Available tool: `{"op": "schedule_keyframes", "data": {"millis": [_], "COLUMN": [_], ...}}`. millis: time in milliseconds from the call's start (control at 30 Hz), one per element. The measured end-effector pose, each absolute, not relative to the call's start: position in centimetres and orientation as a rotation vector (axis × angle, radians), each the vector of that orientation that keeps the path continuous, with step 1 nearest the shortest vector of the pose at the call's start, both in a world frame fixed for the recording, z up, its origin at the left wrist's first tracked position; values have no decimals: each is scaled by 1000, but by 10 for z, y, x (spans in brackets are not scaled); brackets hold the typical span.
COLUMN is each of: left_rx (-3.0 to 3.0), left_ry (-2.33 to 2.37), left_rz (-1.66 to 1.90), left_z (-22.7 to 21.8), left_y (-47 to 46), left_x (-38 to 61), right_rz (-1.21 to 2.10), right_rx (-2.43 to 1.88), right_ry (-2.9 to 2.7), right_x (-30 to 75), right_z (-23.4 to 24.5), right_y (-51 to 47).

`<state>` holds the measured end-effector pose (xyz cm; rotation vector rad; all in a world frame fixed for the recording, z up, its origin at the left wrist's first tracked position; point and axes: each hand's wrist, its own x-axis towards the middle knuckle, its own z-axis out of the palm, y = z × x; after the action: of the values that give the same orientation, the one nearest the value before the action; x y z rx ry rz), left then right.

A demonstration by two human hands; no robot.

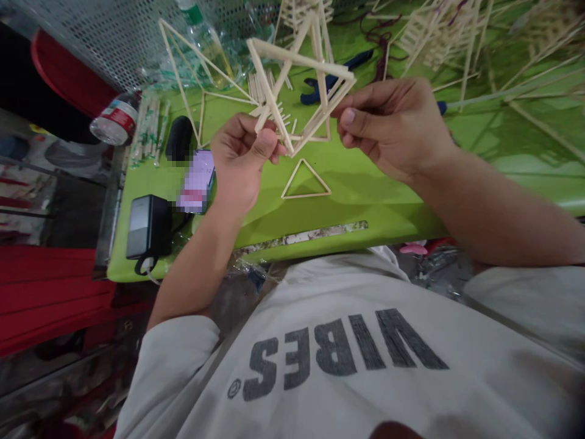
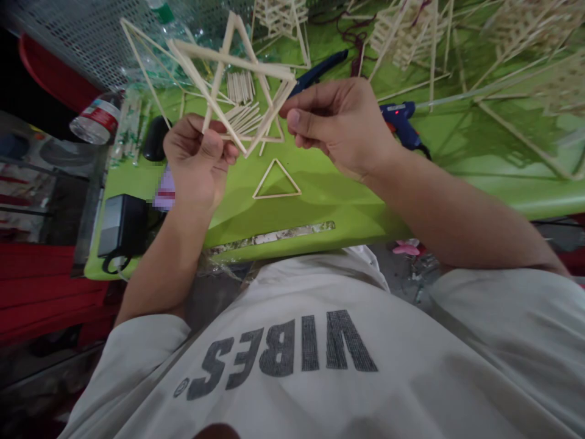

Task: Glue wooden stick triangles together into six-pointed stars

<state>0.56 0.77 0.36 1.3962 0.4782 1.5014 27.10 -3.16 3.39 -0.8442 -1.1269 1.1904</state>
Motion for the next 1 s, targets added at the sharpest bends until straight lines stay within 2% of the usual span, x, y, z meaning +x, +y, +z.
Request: {"op": "schedule_keyframes", "data": {"millis": [233,500,1000], "left_rx": [1530,1667,1560], "left_ry": [546,528,601], "left_rz": [1577,1585,1645], "left_z": [-9,-3,1], "left_y": [10,2,5], "left_x": [7,6,9], "right_rz": [1201,1169,1116], "right_rx": [-898,-907,-881], "right_ry": [-1178,-1175,-1119], "right_x": [273,269,268], "right_z": [32,33,42], "right_y": [-32,-29,-35]}}
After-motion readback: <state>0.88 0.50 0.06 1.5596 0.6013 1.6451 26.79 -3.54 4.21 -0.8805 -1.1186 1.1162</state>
